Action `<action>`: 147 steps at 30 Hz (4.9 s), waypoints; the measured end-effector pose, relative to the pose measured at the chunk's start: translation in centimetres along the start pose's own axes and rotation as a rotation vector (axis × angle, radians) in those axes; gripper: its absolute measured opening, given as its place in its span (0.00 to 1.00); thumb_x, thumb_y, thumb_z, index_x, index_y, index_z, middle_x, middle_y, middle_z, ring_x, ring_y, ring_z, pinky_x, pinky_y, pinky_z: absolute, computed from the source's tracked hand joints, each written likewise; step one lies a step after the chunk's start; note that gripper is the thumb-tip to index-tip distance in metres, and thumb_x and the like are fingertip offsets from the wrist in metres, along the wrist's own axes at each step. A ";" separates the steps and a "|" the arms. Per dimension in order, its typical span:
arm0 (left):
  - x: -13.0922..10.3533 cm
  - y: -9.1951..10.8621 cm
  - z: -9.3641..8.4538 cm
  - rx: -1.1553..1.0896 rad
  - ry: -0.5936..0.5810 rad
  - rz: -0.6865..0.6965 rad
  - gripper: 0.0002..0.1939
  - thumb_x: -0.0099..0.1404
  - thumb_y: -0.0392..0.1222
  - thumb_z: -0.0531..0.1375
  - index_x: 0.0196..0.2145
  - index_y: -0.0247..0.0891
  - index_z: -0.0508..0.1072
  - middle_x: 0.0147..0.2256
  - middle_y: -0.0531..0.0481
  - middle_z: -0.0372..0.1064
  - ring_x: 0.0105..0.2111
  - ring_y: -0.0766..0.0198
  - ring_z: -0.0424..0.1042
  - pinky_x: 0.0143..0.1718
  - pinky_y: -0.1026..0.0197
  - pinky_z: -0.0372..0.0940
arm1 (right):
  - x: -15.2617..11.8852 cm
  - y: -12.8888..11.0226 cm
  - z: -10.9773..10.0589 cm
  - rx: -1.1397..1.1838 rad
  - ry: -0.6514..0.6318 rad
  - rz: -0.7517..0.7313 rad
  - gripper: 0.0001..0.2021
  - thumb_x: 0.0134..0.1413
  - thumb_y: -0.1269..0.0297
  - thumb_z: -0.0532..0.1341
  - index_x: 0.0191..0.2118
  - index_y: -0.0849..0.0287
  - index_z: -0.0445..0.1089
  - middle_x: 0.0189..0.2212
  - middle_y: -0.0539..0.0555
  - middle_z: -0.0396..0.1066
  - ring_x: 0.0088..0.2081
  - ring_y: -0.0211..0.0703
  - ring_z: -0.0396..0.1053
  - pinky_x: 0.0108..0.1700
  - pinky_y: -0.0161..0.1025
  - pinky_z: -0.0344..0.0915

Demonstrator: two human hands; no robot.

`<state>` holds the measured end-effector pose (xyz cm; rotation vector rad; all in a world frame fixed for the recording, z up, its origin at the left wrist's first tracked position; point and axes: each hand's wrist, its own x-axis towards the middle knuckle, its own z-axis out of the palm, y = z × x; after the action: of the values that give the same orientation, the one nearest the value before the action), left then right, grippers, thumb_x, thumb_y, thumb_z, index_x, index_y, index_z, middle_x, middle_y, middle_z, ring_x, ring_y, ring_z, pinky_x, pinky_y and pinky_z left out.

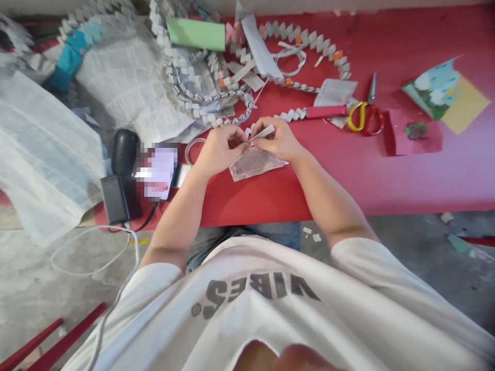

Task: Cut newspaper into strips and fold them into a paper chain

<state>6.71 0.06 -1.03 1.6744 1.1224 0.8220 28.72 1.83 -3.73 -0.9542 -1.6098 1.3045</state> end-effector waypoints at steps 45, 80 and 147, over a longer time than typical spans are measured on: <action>0.4 -1.8 0.6 -0.620 -0.164 -0.387 0.08 0.59 0.38 0.75 0.32 0.36 0.81 0.28 0.50 0.77 0.22 0.69 0.74 0.24 0.66 0.70 | 0.4 0.6 0.5 0.307 0.109 0.024 0.05 0.51 0.69 0.71 0.30 0.56 0.75 0.21 0.46 0.71 0.21 0.33 0.63 0.24 0.34 0.59; 0.3 -2.2 2.0 -0.095 -0.052 -0.129 0.14 0.75 0.33 0.55 0.36 0.38 0.80 0.27 0.51 0.73 0.21 0.71 0.61 0.23 0.65 0.53 | 0.9 1.9 1.1 0.153 0.227 0.083 0.25 0.54 0.35 0.75 0.34 0.54 0.77 0.22 0.47 0.71 0.22 0.35 0.65 0.24 0.37 0.65; -0.6 -0.8 2.5 0.296 0.129 0.112 0.09 0.76 0.36 0.59 0.42 0.41 0.80 0.35 0.48 0.81 0.35 0.61 0.78 0.44 0.58 0.70 | -0.3 0.0 1.3 0.142 0.223 0.011 0.29 0.43 0.32 0.78 0.35 0.53 0.76 0.24 0.49 0.74 0.23 0.37 0.73 0.25 0.38 0.72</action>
<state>8.46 -1.21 -2.67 1.9663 1.2981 0.8776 27.59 1.09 -3.92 -0.9841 -1.3262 1.2544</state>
